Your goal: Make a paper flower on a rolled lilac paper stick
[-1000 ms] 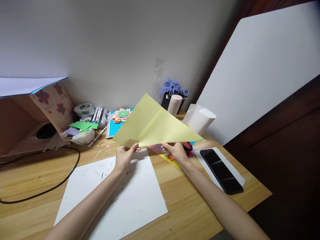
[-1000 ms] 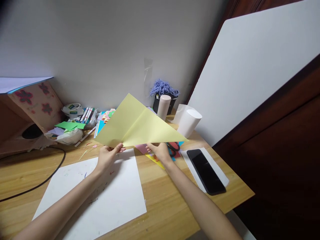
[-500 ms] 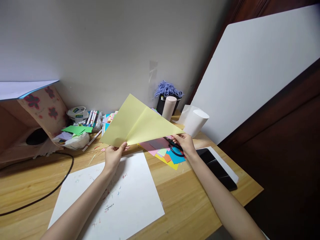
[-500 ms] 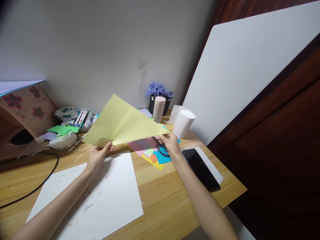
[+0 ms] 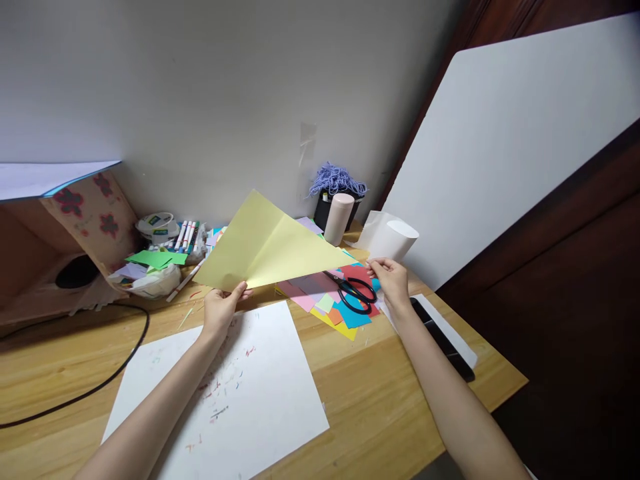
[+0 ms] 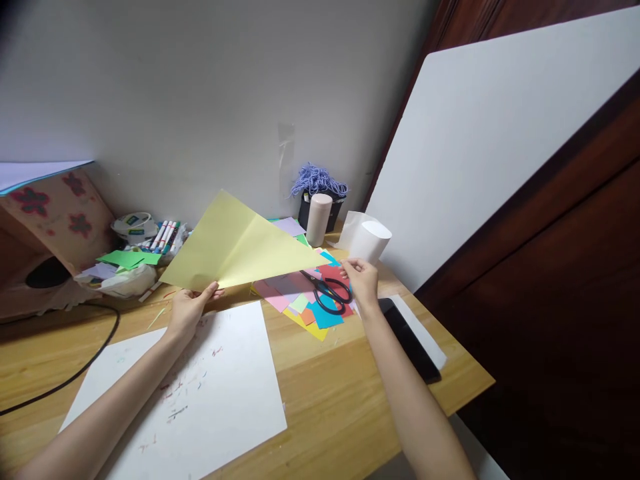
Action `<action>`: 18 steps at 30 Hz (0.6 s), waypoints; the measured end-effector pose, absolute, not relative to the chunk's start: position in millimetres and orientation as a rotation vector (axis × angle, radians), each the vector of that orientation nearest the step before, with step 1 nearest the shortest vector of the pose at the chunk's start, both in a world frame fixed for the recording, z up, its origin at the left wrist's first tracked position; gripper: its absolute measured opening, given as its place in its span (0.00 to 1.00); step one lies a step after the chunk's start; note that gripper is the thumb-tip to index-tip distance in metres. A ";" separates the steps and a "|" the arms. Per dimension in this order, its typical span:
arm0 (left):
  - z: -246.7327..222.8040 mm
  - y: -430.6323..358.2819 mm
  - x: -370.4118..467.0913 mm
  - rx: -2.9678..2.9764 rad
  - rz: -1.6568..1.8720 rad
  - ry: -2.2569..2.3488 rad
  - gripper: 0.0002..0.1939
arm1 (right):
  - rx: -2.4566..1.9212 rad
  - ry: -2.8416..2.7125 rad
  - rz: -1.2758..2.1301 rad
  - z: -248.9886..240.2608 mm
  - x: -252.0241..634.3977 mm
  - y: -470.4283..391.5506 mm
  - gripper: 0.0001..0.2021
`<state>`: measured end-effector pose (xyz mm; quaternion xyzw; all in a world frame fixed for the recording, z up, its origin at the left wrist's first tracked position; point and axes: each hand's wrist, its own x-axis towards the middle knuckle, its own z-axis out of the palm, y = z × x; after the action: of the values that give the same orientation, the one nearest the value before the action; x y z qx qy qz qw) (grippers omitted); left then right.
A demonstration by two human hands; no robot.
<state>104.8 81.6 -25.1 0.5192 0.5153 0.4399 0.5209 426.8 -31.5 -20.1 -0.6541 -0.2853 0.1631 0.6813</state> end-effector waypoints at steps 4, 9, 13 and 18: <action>-25.7 90.3 94.3 1.271 0.965 1.183 0.13 | -1.449 -0.775 0.404 -13.6 419.3 -32.4 0.16; -26.5 97.1 85.7 1.278 0.885 1.085 0.15 | -1.574 -1.023 0.942 -16.0 395.8 -32.6 0.19; -24.8 95.3 84.5 1.259 0.901 1.008 0.17 | -1.479 -1.087 1.198 -19.9 381.3 -34.2 0.19; -22.7 79.8 91.1 1.201 0.831 0.807 0.17 | -1.459 -1.111 1.041 -24.0 367.7 -30.0 0.17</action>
<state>91.1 79.8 -22.7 0.5331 0.3582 0.3691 0.6717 367.7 -30.0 -24.0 -0.6015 -0.4582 0.4293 0.4940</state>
